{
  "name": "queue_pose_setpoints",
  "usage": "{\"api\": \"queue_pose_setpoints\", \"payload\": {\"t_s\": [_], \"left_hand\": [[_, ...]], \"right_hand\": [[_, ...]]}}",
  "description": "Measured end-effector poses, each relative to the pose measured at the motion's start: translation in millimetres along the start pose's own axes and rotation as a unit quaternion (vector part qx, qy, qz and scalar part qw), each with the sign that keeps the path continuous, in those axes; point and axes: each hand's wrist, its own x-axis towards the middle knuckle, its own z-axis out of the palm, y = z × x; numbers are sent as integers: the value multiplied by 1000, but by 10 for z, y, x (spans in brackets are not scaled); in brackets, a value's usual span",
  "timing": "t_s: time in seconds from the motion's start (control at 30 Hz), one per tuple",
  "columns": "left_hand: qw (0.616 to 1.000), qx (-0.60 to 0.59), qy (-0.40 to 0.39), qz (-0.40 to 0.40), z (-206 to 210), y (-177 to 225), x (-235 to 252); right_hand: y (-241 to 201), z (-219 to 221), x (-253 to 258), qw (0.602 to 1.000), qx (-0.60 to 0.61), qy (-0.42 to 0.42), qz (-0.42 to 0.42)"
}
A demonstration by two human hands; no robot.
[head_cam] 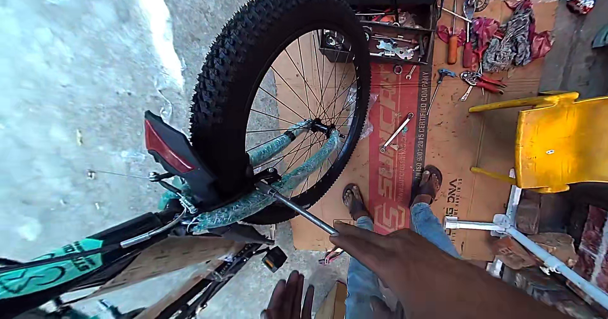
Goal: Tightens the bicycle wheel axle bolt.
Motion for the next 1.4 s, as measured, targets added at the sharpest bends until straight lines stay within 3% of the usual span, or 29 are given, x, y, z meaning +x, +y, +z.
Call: {"api": "queue_pose_setpoints", "payload": {"t_s": [0.07,0.2,0.33,0.47,0.57,0.67,0.9,1.2,1.4], "left_hand": [[999,-50,-15,13,133,-62,466],[991,-130,-37,26,485,-106,1309],[967,-245,-66,16,776,-33,1819],[900,-375,-216,57,932,129,2110],[874,-397,-269,80,1033,193,2165],[868,-410,-272,75,1047,196,2157],[891,-373,-251,61,1025,272,2102],[897,-376,-224,59,1108,286,2053],[894,-388,-220,51,1118,299,2045]], "right_hand": [[56,195,-88,992,-81,94,21],[95,321,-236,985,-62,123,102],[24,225,-213,988,-36,55,141],[-5,103,-113,983,-80,-51,155],[-44,5,-93,975,-151,-83,138],[-123,-77,-74,970,-188,-83,129],[-128,49,-98,963,-241,-34,119],[-269,-120,-11,944,-286,-101,128],[-247,80,-42,943,-302,-54,131]]}}
